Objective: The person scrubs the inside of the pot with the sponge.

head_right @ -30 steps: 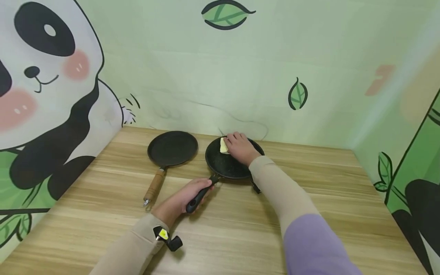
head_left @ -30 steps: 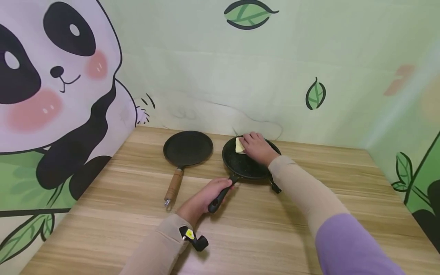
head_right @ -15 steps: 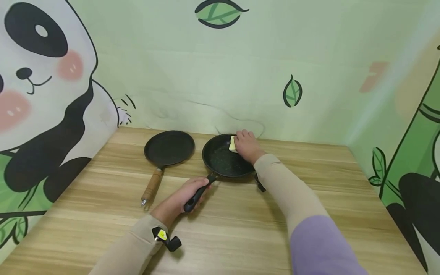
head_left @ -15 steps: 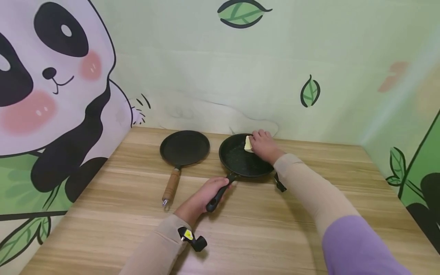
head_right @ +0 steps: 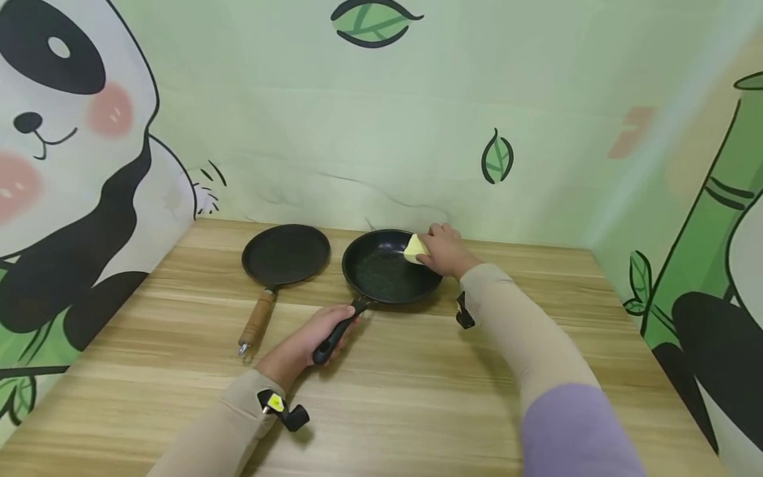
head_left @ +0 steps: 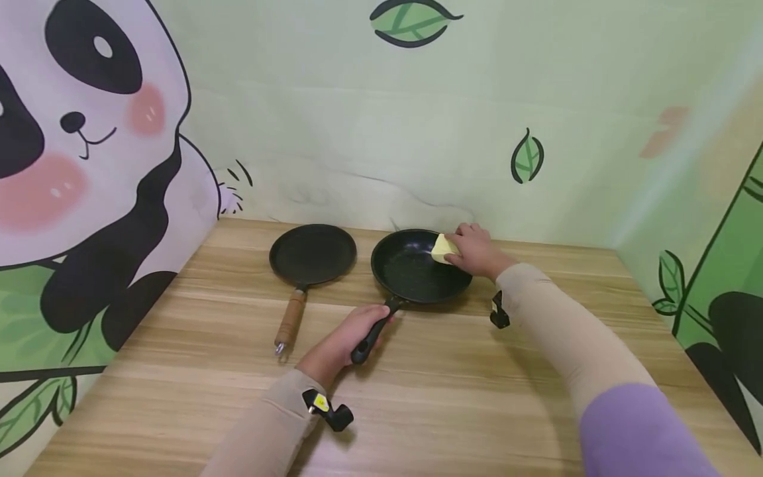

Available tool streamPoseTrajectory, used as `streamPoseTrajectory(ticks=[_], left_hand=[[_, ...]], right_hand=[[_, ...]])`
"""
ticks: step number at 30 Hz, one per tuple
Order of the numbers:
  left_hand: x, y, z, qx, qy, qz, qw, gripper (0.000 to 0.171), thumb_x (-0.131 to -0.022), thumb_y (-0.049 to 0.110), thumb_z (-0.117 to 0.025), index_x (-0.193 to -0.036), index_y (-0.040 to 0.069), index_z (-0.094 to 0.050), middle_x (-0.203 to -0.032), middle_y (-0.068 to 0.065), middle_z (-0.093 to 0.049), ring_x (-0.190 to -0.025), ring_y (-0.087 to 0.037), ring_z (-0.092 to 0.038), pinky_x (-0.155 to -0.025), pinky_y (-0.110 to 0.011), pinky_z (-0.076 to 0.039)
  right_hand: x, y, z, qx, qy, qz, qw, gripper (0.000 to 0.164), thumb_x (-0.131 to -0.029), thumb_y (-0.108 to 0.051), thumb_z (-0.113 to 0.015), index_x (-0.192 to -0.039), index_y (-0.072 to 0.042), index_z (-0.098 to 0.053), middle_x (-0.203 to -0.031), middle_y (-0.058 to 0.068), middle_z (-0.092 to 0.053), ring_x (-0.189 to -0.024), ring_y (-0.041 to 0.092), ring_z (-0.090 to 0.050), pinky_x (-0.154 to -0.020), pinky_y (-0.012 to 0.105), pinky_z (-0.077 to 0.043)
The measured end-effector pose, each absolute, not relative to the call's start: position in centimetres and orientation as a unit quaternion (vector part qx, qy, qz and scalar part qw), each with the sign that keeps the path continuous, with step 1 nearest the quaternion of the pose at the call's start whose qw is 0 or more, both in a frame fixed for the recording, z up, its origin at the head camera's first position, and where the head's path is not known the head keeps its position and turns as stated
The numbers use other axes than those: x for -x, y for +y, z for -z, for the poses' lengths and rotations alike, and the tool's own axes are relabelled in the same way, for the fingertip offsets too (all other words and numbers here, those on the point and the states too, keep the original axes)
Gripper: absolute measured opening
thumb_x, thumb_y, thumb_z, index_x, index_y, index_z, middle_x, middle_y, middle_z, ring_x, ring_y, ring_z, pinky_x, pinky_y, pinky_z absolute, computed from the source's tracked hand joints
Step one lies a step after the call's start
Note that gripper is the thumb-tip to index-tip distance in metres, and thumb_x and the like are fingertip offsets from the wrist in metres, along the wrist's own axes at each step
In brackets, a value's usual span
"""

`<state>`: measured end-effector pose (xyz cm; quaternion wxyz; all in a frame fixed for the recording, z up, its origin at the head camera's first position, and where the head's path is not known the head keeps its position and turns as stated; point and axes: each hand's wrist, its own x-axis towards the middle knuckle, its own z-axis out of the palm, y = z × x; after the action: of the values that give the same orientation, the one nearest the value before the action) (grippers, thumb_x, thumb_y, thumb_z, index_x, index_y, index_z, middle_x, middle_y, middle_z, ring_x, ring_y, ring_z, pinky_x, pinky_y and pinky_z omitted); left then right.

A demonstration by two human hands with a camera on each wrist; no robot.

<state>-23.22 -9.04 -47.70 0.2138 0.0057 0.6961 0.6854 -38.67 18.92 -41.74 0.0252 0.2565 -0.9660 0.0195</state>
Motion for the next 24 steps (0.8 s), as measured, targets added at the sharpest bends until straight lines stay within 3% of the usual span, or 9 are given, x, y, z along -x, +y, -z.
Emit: streamPoseTrajectory(ticks=[8, 16, 24], left_hand=[[23.3, -9.4, 47.3, -0.002, 0.686, -0.691, 0.23, 0.039, -0.105, 0.032, -0.046, -0.121, -0.001, -0.059, -0.063, -0.003, -0.046, -0.044, -0.011, -0.043, -0.038, -0.022, -0.037], [23.3, -9.1, 47.4, -0.001, 0.689, -0.685, 0.236, 0.039, -0.105, 0.033, -0.045, -0.121, 0.0, -0.058, -0.064, -0.003, -0.046, -0.046, -0.011, -0.043, -0.038, -0.023, -0.038], [23.6, -8.9, 47.4, -0.006, 0.69, -0.68, 0.247, 0.039, -0.105, 0.034, -0.044, -0.121, 0.001, -0.058, -0.064, -0.003, -0.046, -0.045, -0.011, -0.043, -0.038, -0.023, -0.037]], right_hand=[[37.4, 20.3, 42.0, -0.225, -0.963, -0.149, 0.016, 0.058, -0.1, -0.032, -0.061, -0.144, 0.004, -0.051, -0.124, 0.028, -0.053, -0.108, 0.039, -0.047, -0.088, 0.048, -0.039], [35.0, 20.8, 42.9, -0.222, -0.949, -0.22, 0.044, 0.055, -0.099, -0.025, -0.063, -0.142, 0.007, -0.051, -0.12, 0.031, -0.053, -0.108, 0.041, -0.046, -0.09, 0.052, -0.038], [32.4, 20.3, 43.3, -0.223, -0.938, -0.26, 0.054, 0.055, -0.098, -0.024, -0.066, -0.143, 0.005, -0.051, -0.128, 0.031, -0.053, -0.113, 0.042, -0.046, -0.09, 0.05, -0.038]])
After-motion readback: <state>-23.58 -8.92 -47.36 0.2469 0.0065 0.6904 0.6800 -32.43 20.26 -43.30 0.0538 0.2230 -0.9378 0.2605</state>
